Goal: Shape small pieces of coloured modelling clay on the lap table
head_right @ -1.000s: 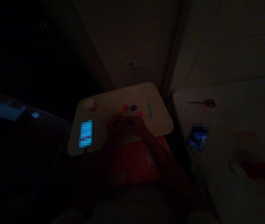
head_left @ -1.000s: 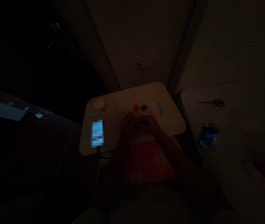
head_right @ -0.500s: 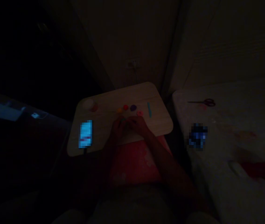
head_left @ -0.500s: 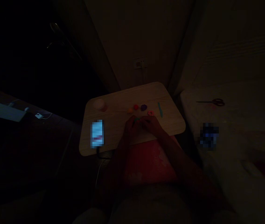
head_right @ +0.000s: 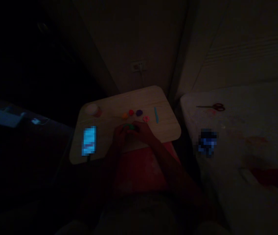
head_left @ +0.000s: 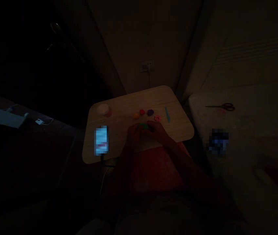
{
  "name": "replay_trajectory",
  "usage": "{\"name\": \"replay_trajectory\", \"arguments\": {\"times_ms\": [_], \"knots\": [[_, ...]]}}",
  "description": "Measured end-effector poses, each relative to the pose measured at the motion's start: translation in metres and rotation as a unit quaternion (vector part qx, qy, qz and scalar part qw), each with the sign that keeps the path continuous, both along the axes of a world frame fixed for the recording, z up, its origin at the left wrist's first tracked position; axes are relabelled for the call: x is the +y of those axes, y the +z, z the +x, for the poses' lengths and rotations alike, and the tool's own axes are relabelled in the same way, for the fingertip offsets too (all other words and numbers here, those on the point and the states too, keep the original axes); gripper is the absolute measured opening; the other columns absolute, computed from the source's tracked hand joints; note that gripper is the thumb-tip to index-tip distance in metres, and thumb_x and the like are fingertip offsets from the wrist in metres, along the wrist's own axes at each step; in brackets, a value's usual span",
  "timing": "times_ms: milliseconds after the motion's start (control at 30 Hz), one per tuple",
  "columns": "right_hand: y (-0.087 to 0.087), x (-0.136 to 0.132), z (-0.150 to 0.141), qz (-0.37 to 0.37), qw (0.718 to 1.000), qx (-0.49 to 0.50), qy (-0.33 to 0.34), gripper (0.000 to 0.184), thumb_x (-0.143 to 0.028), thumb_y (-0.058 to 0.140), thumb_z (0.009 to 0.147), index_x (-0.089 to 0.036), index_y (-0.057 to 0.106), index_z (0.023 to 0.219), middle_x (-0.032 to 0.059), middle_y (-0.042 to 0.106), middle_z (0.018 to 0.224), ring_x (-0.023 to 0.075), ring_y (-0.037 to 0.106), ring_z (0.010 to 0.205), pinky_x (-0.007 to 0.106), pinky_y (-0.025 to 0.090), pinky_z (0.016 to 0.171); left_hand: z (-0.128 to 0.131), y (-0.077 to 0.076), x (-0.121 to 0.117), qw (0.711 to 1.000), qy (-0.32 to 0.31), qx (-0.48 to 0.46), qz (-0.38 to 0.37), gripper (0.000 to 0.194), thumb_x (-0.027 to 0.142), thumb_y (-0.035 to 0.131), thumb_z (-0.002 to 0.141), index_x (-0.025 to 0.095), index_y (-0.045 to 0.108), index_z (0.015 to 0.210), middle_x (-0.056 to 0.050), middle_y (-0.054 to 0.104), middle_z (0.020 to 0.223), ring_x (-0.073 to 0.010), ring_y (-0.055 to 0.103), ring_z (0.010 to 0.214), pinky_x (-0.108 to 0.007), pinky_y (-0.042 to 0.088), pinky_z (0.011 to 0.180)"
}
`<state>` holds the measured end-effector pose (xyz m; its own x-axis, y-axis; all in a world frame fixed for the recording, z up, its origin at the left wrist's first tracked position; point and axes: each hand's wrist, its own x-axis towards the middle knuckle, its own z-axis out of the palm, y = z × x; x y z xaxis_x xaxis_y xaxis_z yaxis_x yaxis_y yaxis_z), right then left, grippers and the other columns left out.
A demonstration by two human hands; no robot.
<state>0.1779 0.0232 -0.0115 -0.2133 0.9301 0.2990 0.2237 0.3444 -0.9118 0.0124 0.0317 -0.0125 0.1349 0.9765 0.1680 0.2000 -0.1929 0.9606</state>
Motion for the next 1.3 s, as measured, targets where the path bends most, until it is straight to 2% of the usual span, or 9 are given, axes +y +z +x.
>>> {"name": "replay_trajectory", "arguments": {"times_ms": [133,233,400,500,567,700,900,1133,1300], "knots": [[-0.005,0.002,-0.001,0.012,0.999,0.035,-0.013,0.034,-0.040,0.071,0.083,-0.019,0.068,0.109,0.0055,0.072,0.093,0.0181,0.064,0.079,0.028,0.050,0.070,0.003,0.001,-0.001,0.999,0.034,-0.017,-0.029,0.037,0.049,0.064,0.085,0.016,0.067,0.070,0.000,0.062,0.065,-0.0137,0.052,0.060,-0.025,0.041,0.057],[-0.009,0.004,0.000,0.027,0.998,0.041,-0.033,0.030,-0.037,0.071,0.084,-0.020,0.073,0.108,0.0078,0.075,0.103,0.0206,0.068,0.089,0.032,0.052,0.081,0.005,0.000,-0.002,0.999,0.041,0.001,-0.012,0.045,0.056,0.060,0.088,0.017,0.066,0.068,-0.001,0.061,0.064,-0.0146,0.052,0.062,-0.027,0.042,0.060],[-0.012,0.008,0.003,0.017,0.994,0.050,-0.092,0.020,-0.034,0.072,0.080,-0.019,0.076,0.092,0.0061,0.076,0.090,0.0194,0.067,0.081,0.032,0.053,0.077,0.004,-0.001,-0.001,0.998,0.060,0.022,-0.005,0.058,0.067,0.043,0.093,0.019,0.063,0.068,-0.003,0.059,0.065,-0.0166,0.051,0.063,-0.029,0.041,0.062],[-0.014,0.009,0.004,-0.024,0.993,0.059,-0.101,0.017,-0.033,0.073,0.077,-0.019,0.076,0.087,0.0051,0.075,0.084,0.0187,0.066,0.075,0.031,0.053,0.072,0.005,0.002,-0.001,0.999,0.038,0.033,0.002,0.057,0.066,0.043,0.094,0.019,0.057,0.065,-0.001,0.054,0.062,-0.0150,0.046,0.061,-0.028,0.036,0.059],[-0.016,0.010,0.004,-0.053,0.990,0.075,-0.105,0.017,-0.033,0.073,0.075,-0.019,0.075,0.085,0.0050,0.075,0.081,0.0189,0.066,0.073,0.031,0.053,0.070,0.006,0.005,-0.001,0.999,0.007,0.045,0.019,0.053,0.063,0.047,0.094,0.019,0.054,0.065,0.000,0.052,0.062,-0.0142,0.045,0.060,-0.028,0.035,0.058],[-0.016,0.010,0.004,-0.068,0.986,0.113,-0.103,0.020,-0.031,0.071,0.074,-0.019,0.075,0.089,0.0069,0.076,0.087,0.0206,0.068,0.079,0.033,0.055,0.075,0.009,0.006,-0.003,0.994,-0.044,0.089,0.045,0.038,0.051,0.054,0.095,0.018,0.061,0.078,-0.002,0.061,0.074,-0.0156,0.053,0.068,-0.027,0.041,0.065],[-0.015,0.007,0.004,-0.057,0.987,0.127,-0.076,0.027,-0.036,0.070,0.074,-0.020,0.073,0.096,0.0073,0.076,0.094,0.0209,0.068,0.086,0.033,0.055,0.079,0.010,0.005,-0.005,0.989,-0.034,0.122,0.071,0.025,0.038,0.057,0.096,0.017,0.066,0.085,-0.003,0.066,0.081,-0.0160,0.057,0.072,-0.027,0.043,0.069],[-0.008,0.005,0.005,-0.075,0.989,0.113,-0.065,0.027,-0.043,0.069,0.079,-0.018,0.074,0.088,0.0051,0.074,0.082,0.0186,0.065,0.075,0.030,0.051,0.068,0.008,0.008,-0.005,0.990,-0.057,0.119,0.051,0.031,0.037,0.056,0.094,0.015,0.067,0.075,0.000,0.061,0.068,-0.0134,0.050,0.063,-0.025,0.037,0.060],[-0.009,0.007,0.003,-0.082,0.987,0.123,-0.061,0.029,-0.046,0.075,0.075,-0.020,0.074,0.085,0.0048,0.074,0.083,0.0184,0.065,0.075,0.031,0.052,0.071,0.005,0.008,-0.005,0.993,-0.046,0.102,0.037,0.044,0.043,0.057,0.094,0.016,0.056,0.059,0.003,0.047,0.056,-0.0115,0.040,0.055,-0.025,0.030,0.054]]}}
